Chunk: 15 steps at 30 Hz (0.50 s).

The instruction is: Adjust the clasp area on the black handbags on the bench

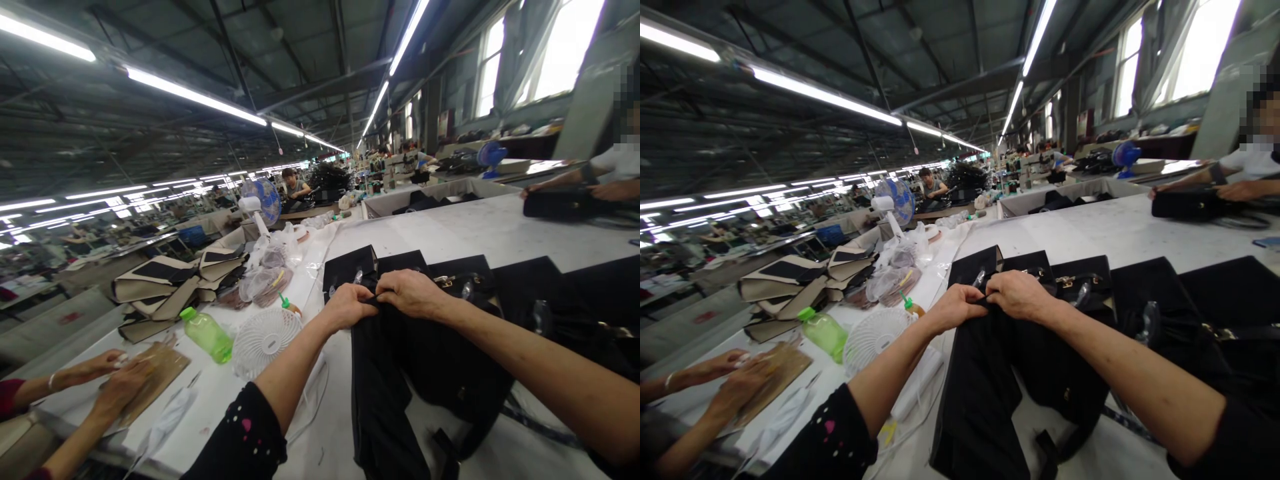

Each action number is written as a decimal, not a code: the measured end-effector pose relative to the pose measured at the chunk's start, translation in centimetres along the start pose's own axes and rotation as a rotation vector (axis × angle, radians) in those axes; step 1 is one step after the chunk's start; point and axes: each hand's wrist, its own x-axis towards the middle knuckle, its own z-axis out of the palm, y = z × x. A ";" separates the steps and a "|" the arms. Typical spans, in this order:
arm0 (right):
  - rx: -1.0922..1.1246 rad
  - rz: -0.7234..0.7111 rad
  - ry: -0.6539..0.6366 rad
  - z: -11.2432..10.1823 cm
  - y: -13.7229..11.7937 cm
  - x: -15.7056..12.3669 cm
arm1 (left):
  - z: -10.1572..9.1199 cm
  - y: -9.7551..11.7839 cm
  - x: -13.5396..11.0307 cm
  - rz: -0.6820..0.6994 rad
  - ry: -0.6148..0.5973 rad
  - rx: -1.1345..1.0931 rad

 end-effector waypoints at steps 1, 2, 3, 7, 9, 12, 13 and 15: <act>-0.010 0.007 0.013 0.1 0.0 0.0 | 0.0 0.0 -0.1 -0.005 0.016 0.006; -0.018 0.012 0.027 0.1 0.0 0.0 | 0.0 0.0 -0.4 -0.010 0.029 0.011; -0.020 0.013 0.038 0.2 0.0 0.0 | 0.0 0.0 -0.6 -0.014 0.037 0.014; 0.026 -0.093 0.016 -0.1 0.0 -0.3 | 0.1 0.1 -2.1 -0.025 0.018 0.036; 0.050 -0.169 -0.003 -0.1 -0.2 -0.4 | 0.3 0.3 -2.6 -0.029 0.029 0.059; 0.053 -0.207 0.009 0.3 -0.7 -0.5 | 0.6 0.4 -3.2 -0.029 0.066 0.083; 0.056 -0.207 0.021 0.5 -0.9 -0.6 | 0.8 0.4 -3.4 -0.023 0.071 0.062; 0.079 -0.203 0.052 0.5 -1.0 -0.8 | 1.0 0.0 -4.1 -0.008 0.071 -0.071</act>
